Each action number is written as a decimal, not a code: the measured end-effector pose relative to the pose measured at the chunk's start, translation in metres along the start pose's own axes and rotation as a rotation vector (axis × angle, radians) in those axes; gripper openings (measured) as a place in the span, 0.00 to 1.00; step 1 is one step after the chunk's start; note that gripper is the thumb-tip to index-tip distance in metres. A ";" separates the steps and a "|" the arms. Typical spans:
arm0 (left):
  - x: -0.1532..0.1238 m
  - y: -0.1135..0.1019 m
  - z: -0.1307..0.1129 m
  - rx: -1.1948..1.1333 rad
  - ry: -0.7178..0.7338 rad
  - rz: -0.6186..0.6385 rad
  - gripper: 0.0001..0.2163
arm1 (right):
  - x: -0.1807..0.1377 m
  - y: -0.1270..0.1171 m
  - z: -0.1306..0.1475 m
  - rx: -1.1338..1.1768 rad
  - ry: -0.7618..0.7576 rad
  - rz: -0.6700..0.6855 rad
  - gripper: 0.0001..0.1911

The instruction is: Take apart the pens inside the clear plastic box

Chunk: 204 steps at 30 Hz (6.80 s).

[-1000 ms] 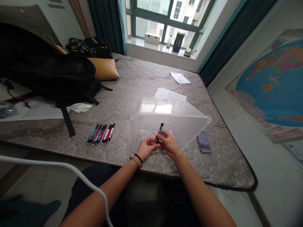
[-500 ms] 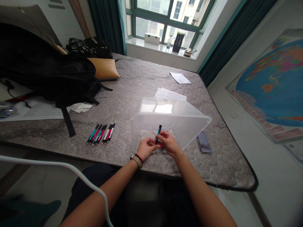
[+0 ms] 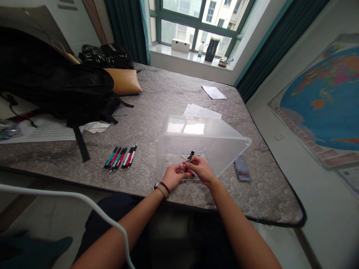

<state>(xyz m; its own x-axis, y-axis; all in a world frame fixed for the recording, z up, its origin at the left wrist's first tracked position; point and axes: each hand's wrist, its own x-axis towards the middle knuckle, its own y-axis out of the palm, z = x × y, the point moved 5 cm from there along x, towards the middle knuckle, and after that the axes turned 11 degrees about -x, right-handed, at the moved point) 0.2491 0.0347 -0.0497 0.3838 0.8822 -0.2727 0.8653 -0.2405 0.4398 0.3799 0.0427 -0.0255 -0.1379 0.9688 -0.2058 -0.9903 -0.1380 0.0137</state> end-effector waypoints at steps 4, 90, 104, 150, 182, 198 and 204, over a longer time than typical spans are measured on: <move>0.001 -0.004 -0.002 0.186 0.095 -0.062 0.18 | 0.001 0.005 0.000 -0.094 -0.039 0.014 0.14; -0.016 0.016 -0.008 0.649 0.242 0.159 0.13 | -0.022 -0.043 -0.003 -0.015 -0.006 -0.258 0.21; -0.010 -0.006 -0.017 0.820 0.384 0.043 0.14 | -0.016 -0.025 -0.007 -0.762 -0.105 -0.225 0.29; -0.014 -0.010 -0.019 0.988 0.171 0.025 0.15 | -0.021 -0.022 -0.009 -0.854 -0.118 -0.161 0.27; -0.171 -0.103 -0.110 1.116 0.409 -0.241 0.13 | -0.091 -0.024 -0.042 -1.323 0.044 -0.447 0.22; -0.061 -0.157 -0.128 1.690 0.261 -0.161 0.20 | -0.102 -0.014 -0.051 -1.460 -0.039 -0.456 0.14; -0.024 -0.162 -0.112 1.809 0.197 -0.148 0.19 | -0.101 -0.015 -0.052 -1.450 -0.029 -0.447 0.13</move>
<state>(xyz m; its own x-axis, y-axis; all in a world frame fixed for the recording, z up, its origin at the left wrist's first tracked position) 0.0636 0.0978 -0.0189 0.3572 0.9317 -0.0666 0.1820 -0.1393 -0.9734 0.4092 -0.0641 -0.0554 0.1437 0.9858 0.0869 -0.0819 0.0994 -0.9917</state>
